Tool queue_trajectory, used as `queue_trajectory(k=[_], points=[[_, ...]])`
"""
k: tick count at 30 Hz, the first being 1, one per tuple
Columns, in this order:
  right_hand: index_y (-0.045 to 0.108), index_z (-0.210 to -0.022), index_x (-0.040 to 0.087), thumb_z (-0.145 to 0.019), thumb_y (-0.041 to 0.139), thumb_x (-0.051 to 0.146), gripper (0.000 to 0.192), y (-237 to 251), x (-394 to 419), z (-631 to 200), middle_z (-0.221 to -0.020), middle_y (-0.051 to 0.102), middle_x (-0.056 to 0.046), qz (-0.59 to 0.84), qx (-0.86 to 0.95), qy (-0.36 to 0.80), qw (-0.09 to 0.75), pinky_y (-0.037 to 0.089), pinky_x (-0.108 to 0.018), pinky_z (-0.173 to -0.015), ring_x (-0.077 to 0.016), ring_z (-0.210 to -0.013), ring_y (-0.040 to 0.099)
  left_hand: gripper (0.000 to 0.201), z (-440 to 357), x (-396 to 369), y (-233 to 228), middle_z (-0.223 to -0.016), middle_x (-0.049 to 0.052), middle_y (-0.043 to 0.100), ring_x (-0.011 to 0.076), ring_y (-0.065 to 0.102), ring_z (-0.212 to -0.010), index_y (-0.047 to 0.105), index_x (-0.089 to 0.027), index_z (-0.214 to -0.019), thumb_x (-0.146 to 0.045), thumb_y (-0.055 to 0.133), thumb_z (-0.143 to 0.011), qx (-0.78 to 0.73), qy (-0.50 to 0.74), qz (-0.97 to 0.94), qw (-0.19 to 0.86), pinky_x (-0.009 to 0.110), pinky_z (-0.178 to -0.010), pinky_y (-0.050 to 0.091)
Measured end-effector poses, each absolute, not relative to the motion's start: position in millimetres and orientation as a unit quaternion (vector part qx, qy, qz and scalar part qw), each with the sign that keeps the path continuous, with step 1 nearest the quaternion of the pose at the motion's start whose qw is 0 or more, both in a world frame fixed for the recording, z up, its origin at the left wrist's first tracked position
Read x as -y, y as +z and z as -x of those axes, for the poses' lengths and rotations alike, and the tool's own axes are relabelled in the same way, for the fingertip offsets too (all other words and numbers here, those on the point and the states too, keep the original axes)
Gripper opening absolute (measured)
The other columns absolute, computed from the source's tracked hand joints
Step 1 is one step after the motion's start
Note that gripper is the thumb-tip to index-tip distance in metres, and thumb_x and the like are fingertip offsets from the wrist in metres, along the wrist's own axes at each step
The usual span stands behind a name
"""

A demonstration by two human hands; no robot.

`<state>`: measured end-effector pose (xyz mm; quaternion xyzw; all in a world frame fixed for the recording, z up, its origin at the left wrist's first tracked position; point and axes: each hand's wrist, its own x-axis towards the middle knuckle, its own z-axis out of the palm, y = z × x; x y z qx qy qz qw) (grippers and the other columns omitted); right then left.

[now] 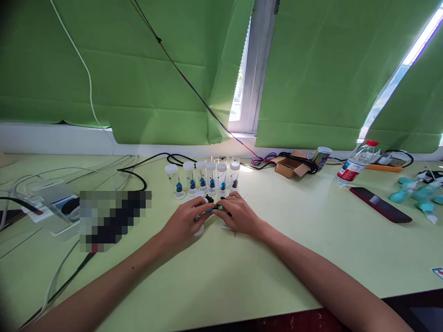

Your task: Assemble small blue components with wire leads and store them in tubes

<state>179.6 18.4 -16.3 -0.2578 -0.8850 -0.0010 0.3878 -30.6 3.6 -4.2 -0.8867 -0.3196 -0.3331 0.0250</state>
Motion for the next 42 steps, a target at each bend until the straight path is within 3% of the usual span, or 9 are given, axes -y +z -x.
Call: queue_trajectory(k=[8,11,16,20,26,28,31,35,42], points=[[0.046,-0.066,0.020,-0.101,0.040,0.031,0.037,-16.3,-20.0,-179.7,-0.057,0.047,0.001,0.264,0.891,-0.012,0.369,0.040,-0.031,-0.075,-0.0133,-0.056,0.044,0.022,29.4,-3.4,-5.4,-0.082,0.003,0.057,0.0128,0.054,-0.069,0.066,-0.021,-0.105,-0.020,0.046,-0.095,0.321,-0.318,0.892,0.025,0.024,-0.061,0.040],[0.052,-0.073,0.019,-0.100,0.041,0.030,0.031,-14.6,-18.2,-179.8,-0.059,0.052,0.001,0.269,0.888,-0.008,0.374,0.040,-0.032,-0.076,-0.0132,-0.056,0.046,0.022,29.1,-2.8,-3.3,-0.083,0.003,0.058,0.0129,0.055,-0.069,0.067,-0.020,-0.103,-0.021,0.046,-0.095,0.322,-0.323,0.889,0.028,0.024,-0.061,0.041],[0.056,-0.104,0.017,-0.097,0.051,0.032,0.017,-13.4,-15.7,-179.3,-0.070,0.063,-0.001,0.271,0.883,0.012,0.383,0.041,-0.034,-0.083,-0.0147,-0.063,0.053,0.025,29.2,-2.0,-0.9,-0.084,0.004,0.060,0.0134,0.057,-0.071,0.066,-0.021,-0.107,-0.022,0.044,-0.096,0.326,-0.330,0.885,0.028,0.024,-0.063,0.043],[0.057,-0.092,0.018,-0.098,0.048,0.031,0.017,-15.6,-17.6,-179.5,-0.067,0.060,-0.001,0.261,0.887,0.002,0.381,0.041,-0.033,-0.079,-0.0141,-0.061,0.050,0.024,28.5,-1.9,-2.4,-0.084,0.004,0.060,0.0133,0.056,-0.070,0.066,-0.020,-0.109,-0.022,0.046,-0.096,0.323,-0.324,0.889,0.027,0.024,-0.062,0.043],[0.052,-0.070,0.019,-0.100,0.042,0.032,0.035,-19.5,-22.0,-180.7,-0.058,0.050,0.001,0.263,0.889,-0.011,0.374,0.040,-0.033,-0.077,-0.0133,-0.057,0.045,0.023,27.6,-3.1,-4.4,-0.081,0.004,0.059,0.0132,0.055,-0.069,0.067,-0.020,-0.103,-0.023,0.045,-0.096,0.321,-0.323,0.890,0.035,0.024,-0.062,0.042],[0.054,-0.071,0.019,-0.100,0.042,0.032,0.034,-19.1,-21.9,-180.9,-0.059,0.052,0.001,0.269,0.886,-0.013,0.377,0.040,-0.034,-0.079,-0.0134,-0.057,0.046,0.023,27.9,-3.2,-3.4,-0.081,0.004,0.059,0.0133,0.056,-0.069,0.067,-0.020,-0.102,-0.023,0.045,-0.096,0.322,-0.324,0.889,0.038,0.024,-0.062,0.042],[0.059,-0.091,0.018,-0.098,0.048,0.033,0.019,-16.7,-19.4,-180.6,-0.065,0.059,-0.001,0.274,0.881,-0.004,0.387,0.040,-0.035,-0.082,-0.0143,-0.061,0.050,0.023,28.6,-2.4,-0.4,-0.083,0.004,0.061,0.0133,0.057,-0.070,0.066,-0.020,-0.104,-0.023,0.044,-0.096,0.323,-0.333,0.885,0.039,0.024,-0.062,0.043],[0.055,-0.107,0.018,-0.096,0.051,0.032,0.018,-14.7,-16.3,-180.3,-0.070,0.063,-0.001,0.269,0.881,0.011,0.389,0.040,-0.037,-0.085,-0.0154,-0.063,0.054,0.024,29.4,-1.9,1.0,-0.083,0.004,0.061,0.0134,0.058,-0.070,0.066,-0.020,-0.106,-0.022,0.045,-0.096,0.326,-0.336,0.883,0.038,0.024,-0.061,0.043],[0.056,-0.083,0.018,-0.098,0.046,0.030,0.022,-18.4,-21.1,-180.9,-0.063,0.056,0.000,0.263,0.888,-0.014,0.377,0.041,-0.034,-0.080,-0.0142,-0.059,0.049,0.022,28.6,-3.4,-3.3,-0.082,0.004,0.060,0.0136,0.057,-0.069,0.066,-0.020,-0.103,-0.022,0.046,-0.095,0.324,-0.328,0.886,0.043,0.024,-0.062,0.043]])
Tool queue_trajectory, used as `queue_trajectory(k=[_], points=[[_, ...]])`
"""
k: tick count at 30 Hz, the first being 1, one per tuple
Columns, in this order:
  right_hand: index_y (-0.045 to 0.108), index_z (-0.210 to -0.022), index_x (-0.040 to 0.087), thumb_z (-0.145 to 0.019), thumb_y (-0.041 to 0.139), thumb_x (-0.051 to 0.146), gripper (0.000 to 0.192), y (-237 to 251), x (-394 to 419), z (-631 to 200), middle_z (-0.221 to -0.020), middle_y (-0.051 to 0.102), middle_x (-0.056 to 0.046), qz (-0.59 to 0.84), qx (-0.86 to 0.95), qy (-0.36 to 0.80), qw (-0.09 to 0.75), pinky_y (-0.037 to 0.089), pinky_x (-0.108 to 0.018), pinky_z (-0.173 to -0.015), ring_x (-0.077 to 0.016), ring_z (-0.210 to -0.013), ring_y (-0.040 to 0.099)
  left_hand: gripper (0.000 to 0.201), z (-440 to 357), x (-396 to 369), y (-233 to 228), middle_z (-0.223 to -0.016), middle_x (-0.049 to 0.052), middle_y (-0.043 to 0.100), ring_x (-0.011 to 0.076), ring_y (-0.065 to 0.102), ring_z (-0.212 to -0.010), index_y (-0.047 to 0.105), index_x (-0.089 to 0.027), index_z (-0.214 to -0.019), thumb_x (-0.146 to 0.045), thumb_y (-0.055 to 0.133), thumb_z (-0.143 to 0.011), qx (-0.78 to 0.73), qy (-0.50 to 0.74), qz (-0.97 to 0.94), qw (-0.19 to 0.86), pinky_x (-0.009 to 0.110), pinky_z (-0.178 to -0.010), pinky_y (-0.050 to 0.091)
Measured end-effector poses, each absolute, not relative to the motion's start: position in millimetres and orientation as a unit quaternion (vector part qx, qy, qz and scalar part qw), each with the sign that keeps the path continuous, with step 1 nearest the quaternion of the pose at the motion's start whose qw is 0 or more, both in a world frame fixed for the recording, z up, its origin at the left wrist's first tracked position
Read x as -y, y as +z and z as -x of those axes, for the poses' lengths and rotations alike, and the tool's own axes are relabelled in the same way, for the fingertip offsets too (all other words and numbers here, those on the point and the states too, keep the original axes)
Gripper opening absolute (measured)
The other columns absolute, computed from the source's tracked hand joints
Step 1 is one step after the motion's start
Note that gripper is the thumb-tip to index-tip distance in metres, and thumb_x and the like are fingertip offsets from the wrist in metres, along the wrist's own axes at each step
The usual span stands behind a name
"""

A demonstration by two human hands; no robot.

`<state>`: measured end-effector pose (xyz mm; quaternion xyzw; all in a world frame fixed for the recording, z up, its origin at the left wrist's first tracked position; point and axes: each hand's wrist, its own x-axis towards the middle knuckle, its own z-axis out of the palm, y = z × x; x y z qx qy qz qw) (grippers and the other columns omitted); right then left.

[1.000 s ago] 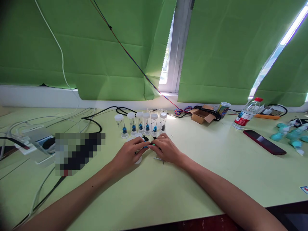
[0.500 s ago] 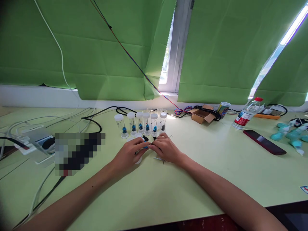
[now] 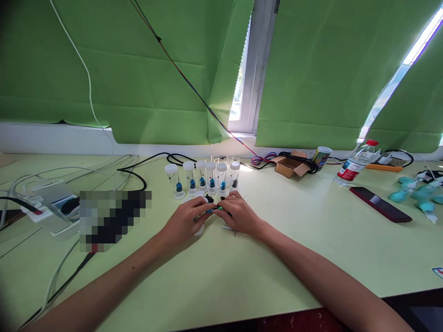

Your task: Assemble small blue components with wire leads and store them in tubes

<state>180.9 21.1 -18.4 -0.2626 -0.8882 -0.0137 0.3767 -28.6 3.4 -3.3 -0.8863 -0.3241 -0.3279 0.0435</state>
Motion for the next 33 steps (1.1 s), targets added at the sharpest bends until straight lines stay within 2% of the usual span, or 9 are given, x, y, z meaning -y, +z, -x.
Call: queue_trajectory(k=[4,9,12,16,23,25,29,33], points=[[0.055,-0.075,0.019,-0.100,0.042,0.031,0.031,-18.2,-21.5,-180.8,-0.061,0.054,0.000,0.270,0.889,-0.017,0.368,0.040,-0.034,-0.080,-0.0140,-0.059,0.049,0.022,27.5,-2.2,-1.0,-0.080,0.003,0.059,0.0135,0.056,-0.068,0.067,-0.020,-0.101,-0.022,0.045,-0.096,0.325,-0.326,0.887,0.048,0.024,-0.061,0.042],[0.057,-0.102,0.018,-0.097,0.050,0.034,0.018,-15.5,-17.2,-180.1,-0.068,0.062,-0.001,0.274,0.882,0.001,0.384,0.040,-0.036,-0.085,-0.0151,-0.062,0.054,0.024,28.0,-1.9,-0.7,-0.083,0.004,0.061,0.0138,0.058,-0.071,0.066,-0.020,-0.106,-0.023,0.044,-0.096,0.331,-0.328,0.884,0.037,0.024,-0.062,0.044],[0.056,-0.105,0.019,-0.096,0.051,0.032,0.017,-15.2,-16.6,-180.1,-0.069,0.063,-0.001,0.267,0.884,0.008,0.385,0.040,-0.037,-0.086,-0.0152,-0.062,0.055,0.024,28.6,-2.7,-3.0,-0.084,0.004,0.061,0.0141,0.059,-0.073,0.066,-0.021,-0.108,-0.022,0.045,-0.096,0.333,-0.326,0.884,0.033,0.024,-0.063,0.044],[0.057,-0.097,0.018,-0.097,0.049,0.031,0.015,-18.3,-19.3,-180.7,-0.069,0.061,-0.002,0.265,0.886,0.001,0.381,0.041,-0.037,-0.084,-0.0153,-0.062,0.053,0.023,28.5,-3.1,-4.5,-0.084,0.004,0.061,0.0139,0.057,-0.071,0.066,-0.020,-0.107,-0.022,0.046,-0.096,0.329,-0.330,0.885,0.031,0.024,-0.063,0.043],[0.055,-0.073,0.019,-0.100,0.043,0.032,0.032,-20.9,-22.8,-181.6,-0.059,0.052,0.001,0.269,0.890,-0.013,0.368,0.040,-0.034,-0.081,-0.0138,-0.058,0.047,0.022,27.4,-2.9,-5.2,-0.081,0.004,0.059,0.0138,0.056,-0.069,0.066,-0.020,-0.103,-0.022,0.046,-0.096,0.328,-0.322,0.888,0.029,0.024,-0.062,0.042],[0.057,-0.078,0.019,-0.100,0.044,0.032,0.029,-18.8,-21.5,-181.4,-0.061,0.054,0.000,0.275,0.887,-0.013,0.371,0.039,-0.035,-0.083,-0.0141,-0.059,0.049,0.022,27.5,-3.1,-5.2,-0.082,0.004,0.059,0.0138,0.056,-0.070,0.066,-0.020,-0.104,-0.021,0.047,-0.095,0.328,-0.322,0.888,0.029,0.024,-0.062,0.042],[0.058,-0.099,0.018,-0.097,0.051,0.033,0.017,-13.7,-16.9,-180.5,-0.068,0.062,-0.001,0.275,0.884,0.003,0.377,0.039,-0.037,-0.086,-0.0149,-0.062,0.052,0.021,27.8,-2.8,-3.4,-0.083,0.004,0.060,0.0138,0.057,-0.071,0.066,-0.019,-0.106,-0.020,0.049,-0.094,0.325,-0.330,0.886,0.028,0.024,-0.062,0.042],[0.057,-0.099,0.017,-0.097,0.050,0.031,0.016,-12.8,-15.1,-179.8,-0.068,0.062,-0.001,0.267,0.888,0.008,0.376,0.040,-0.037,-0.085,-0.0150,-0.062,0.052,0.021,28.1,-2.5,-3.0,-0.084,0.004,0.060,0.0141,0.057,-0.071,0.065,-0.019,-0.107,-0.020,0.049,-0.094,0.327,-0.327,0.886,0.030,0.024,-0.062,0.042]])
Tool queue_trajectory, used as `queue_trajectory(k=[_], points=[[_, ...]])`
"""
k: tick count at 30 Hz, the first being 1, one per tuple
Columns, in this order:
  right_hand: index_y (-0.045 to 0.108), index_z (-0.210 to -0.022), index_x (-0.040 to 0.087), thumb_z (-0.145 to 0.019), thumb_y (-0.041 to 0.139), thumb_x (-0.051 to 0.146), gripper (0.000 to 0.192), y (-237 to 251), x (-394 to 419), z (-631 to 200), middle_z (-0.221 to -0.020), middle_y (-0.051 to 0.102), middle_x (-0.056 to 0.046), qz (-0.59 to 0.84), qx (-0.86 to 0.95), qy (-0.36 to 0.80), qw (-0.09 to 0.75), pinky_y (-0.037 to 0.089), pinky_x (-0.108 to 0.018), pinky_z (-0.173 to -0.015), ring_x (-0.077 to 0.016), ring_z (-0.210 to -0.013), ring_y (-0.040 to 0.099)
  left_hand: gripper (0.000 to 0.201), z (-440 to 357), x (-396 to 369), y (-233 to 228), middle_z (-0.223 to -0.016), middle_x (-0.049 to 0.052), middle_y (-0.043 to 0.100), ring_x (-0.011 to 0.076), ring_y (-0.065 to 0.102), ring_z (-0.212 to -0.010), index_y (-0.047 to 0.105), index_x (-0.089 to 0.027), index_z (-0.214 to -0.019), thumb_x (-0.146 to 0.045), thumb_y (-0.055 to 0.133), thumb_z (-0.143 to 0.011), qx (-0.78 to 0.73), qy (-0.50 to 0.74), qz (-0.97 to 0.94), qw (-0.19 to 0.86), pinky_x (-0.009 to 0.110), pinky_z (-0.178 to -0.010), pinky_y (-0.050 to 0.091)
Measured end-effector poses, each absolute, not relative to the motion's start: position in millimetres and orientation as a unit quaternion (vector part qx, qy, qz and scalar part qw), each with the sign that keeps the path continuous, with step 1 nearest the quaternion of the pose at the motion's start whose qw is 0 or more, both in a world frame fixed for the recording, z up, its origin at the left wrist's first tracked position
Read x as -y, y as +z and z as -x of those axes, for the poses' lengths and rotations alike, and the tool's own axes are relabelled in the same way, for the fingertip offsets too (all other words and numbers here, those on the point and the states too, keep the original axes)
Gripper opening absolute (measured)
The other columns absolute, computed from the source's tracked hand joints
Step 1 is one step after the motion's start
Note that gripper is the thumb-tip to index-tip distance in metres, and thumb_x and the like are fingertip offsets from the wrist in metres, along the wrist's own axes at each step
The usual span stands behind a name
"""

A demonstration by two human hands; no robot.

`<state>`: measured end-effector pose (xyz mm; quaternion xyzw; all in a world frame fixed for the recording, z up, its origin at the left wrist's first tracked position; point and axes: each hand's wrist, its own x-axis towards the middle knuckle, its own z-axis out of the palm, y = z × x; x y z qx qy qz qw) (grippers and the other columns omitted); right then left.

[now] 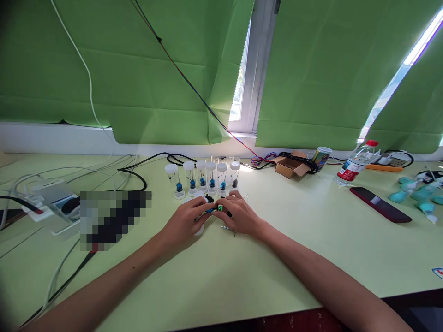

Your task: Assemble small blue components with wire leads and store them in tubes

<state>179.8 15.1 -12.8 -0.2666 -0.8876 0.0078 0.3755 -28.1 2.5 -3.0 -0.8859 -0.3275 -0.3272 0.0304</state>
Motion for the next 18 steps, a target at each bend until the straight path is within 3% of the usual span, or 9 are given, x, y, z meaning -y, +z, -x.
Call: queue_trajectory(k=[10,16,18], points=[[0.052,-0.067,0.019,-0.101,0.040,0.032,0.038,-16.3,-20.5,-180.1,-0.056,0.049,0.001,0.271,0.891,-0.018,0.365,0.039,-0.034,-0.080,-0.0134,-0.056,0.044,0.021,28.2,-4.0,-7.0,-0.081,0.003,0.058,0.0140,0.055,-0.071,0.066,-0.020,-0.104,-0.021,0.047,-0.095,0.327,-0.320,0.889,0.030,0.024,-0.062,0.042],[0.058,-0.094,0.018,-0.096,0.052,0.033,0.016,-15.1,-16.9,-180.6,-0.066,0.061,-0.001,0.283,0.883,0.001,0.375,0.038,-0.036,-0.085,-0.0145,-0.061,0.050,0.021,28.6,-3.6,-4.2,-0.085,0.004,0.061,0.0138,0.057,-0.071,0.065,-0.019,-0.107,-0.020,0.048,-0.094,0.322,-0.332,0.886,0.030,0.024,-0.063,0.043],[0.057,-0.096,0.018,-0.095,0.053,0.033,0.016,-14.5,-15.9,-180.5,-0.066,0.061,-0.001,0.278,0.885,0.007,0.373,0.038,-0.036,-0.085,-0.0148,-0.061,0.051,0.021,28.2,-3.3,-3.7,-0.086,0.004,0.061,0.0138,0.057,-0.071,0.065,-0.019,-0.107,-0.019,0.048,-0.094,0.321,-0.333,0.886,0.033,0.024,-0.062,0.043]])
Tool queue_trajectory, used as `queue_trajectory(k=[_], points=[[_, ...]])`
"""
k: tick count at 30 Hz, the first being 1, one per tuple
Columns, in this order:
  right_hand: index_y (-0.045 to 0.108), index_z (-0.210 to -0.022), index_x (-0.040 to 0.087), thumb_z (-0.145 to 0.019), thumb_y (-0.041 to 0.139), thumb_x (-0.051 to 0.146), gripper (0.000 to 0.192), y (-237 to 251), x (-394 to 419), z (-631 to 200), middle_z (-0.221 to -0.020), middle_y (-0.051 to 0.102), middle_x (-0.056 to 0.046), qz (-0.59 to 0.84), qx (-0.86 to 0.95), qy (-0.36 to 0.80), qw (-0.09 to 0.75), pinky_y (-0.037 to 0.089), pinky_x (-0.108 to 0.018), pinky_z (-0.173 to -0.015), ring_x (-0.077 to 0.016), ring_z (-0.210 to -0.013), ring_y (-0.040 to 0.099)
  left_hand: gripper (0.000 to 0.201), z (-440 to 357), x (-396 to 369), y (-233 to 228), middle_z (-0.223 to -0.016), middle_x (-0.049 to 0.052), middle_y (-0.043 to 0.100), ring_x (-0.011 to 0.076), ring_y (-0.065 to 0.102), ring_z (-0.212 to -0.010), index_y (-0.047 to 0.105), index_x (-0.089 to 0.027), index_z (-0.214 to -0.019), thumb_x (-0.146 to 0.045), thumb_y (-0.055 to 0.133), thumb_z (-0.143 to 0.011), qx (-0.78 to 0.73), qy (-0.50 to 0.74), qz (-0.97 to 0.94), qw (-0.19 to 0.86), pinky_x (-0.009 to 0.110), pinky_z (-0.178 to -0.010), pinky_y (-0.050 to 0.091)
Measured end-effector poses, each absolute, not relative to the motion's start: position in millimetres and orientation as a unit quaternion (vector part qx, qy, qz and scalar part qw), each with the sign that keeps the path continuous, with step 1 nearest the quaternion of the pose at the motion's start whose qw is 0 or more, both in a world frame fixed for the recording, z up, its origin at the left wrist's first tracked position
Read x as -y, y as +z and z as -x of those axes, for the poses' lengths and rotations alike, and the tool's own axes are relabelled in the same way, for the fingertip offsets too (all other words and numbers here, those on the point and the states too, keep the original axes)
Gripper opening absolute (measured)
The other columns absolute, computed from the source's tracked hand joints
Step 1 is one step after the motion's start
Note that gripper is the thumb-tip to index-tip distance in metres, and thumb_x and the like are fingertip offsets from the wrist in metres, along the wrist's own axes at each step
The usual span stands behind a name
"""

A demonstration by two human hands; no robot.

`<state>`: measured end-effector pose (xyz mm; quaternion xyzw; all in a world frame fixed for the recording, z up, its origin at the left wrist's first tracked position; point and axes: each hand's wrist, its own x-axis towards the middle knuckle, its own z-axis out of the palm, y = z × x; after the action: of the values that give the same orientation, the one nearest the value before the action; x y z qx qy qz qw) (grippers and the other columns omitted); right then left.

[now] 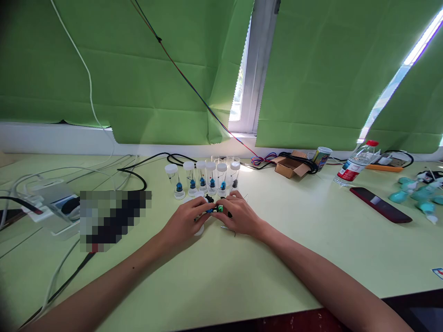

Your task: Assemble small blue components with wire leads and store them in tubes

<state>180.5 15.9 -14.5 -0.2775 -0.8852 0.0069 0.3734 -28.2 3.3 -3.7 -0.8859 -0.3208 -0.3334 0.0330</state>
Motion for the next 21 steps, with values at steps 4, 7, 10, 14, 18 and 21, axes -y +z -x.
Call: queue_trajectory(k=[4,7,10,14,18,21], points=[[0.056,-0.088,0.018,-0.096,0.050,0.033,0.018,-14.3,-16.1,-180.0,-0.065,0.060,-0.001,0.274,0.888,0.005,0.369,0.038,-0.035,-0.083,-0.0148,-0.060,0.050,0.021,27.6,-2.6,-3.8,-0.085,0.004,0.061,0.0136,0.057,-0.070,0.064,-0.019,-0.107,-0.020,0.048,-0.095,0.318,-0.334,0.886,0.034,0.024,-0.062,0.042],[0.055,-0.079,0.018,-0.097,0.048,0.034,0.025,-14.9,-17.1,-179.5,-0.063,0.057,-0.001,0.276,0.888,-0.005,0.368,0.038,-0.035,-0.081,-0.0141,-0.058,0.048,0.020,27.4,-2.2,-4.1,-0.085,0.004,0.060,0.0139,0.057,-0.071,0.064,-0.019,-0.107,-0.020,0.048,-0.095,0.317,-0.334,0.887,0.032,0.024,-0.062,0.043],[0.050,-0.069,0.019,-0.098,0.045,0.034,0.034,-15.5,-18.4,-179.4,-0.058,0.050,0.001,0.279,0.890,-0.019,0.361,0.038,-0.034,-0.079,-0.0134,-0.056,0.044,0.020,27.1,-2.3,-4.5,-0.085,0.004,0.060,0.0142,0.057,-0.072,0.064,-0.019,-0.106,-0.021,0.048,-0.095,0.320,-0.335,0.886,0.023,0.025,-0.063,0.043],[0.048,-0.063,0.019,-0.100,0.042,0.034,0.040,-15.7,-20.0,-179.9,-0.056,0.047,0.001,0.278,0.892,-0.027,0.355,0.038,-0.033,-0.079,-0.0128,-0.056,0.042,0.019,27.0,-2.8,-5.1,-0.086,0.004,0.060,0.0147,0.058,-0.074,0.062,-0.019,-0.107,-0.022,0.048,-0.095,0.327,-0.329,0.886,0.011,0.025,-0.065,0.044],[0.049,-0.063,0.019,-0.100,0.042,0.033,0.040,-15.7,-19.4,-180.3,-0.056,0.048,0.001,0.279,0.890,-0.026,0.360,0.039,-0.034,-0.080,-0.0130,-0.056,0.043,0.016,27.4,-2.5,-3.9,-0.086,0.004,0.061,0.0154,0.058,-0.076,0.062,-0.019,-0.105,-0.022,0.049,-0.095,0.336,-0.326,0.884,0.008,0.026,-0.066,0.044],[0.057,-0.079,0.019,-0.098,0.048,0.035,0.027,-15.0,-17.4,-180.1,-0.061,0.056,0.000,0.280,0.884,-0.012,0.374,0.039,-0.036,-0.082,-0.0143,-0.059,0.049,0.016,28.0,-1.8,-2.1,-0.088,0.004,0.061,0.0156,0.059,-0.077,0.061,-0.018,-0.105,-0.022,0.049,-0.095,0.342,-0.326,0.881,0.009,0.026,-0.066,0.045]])
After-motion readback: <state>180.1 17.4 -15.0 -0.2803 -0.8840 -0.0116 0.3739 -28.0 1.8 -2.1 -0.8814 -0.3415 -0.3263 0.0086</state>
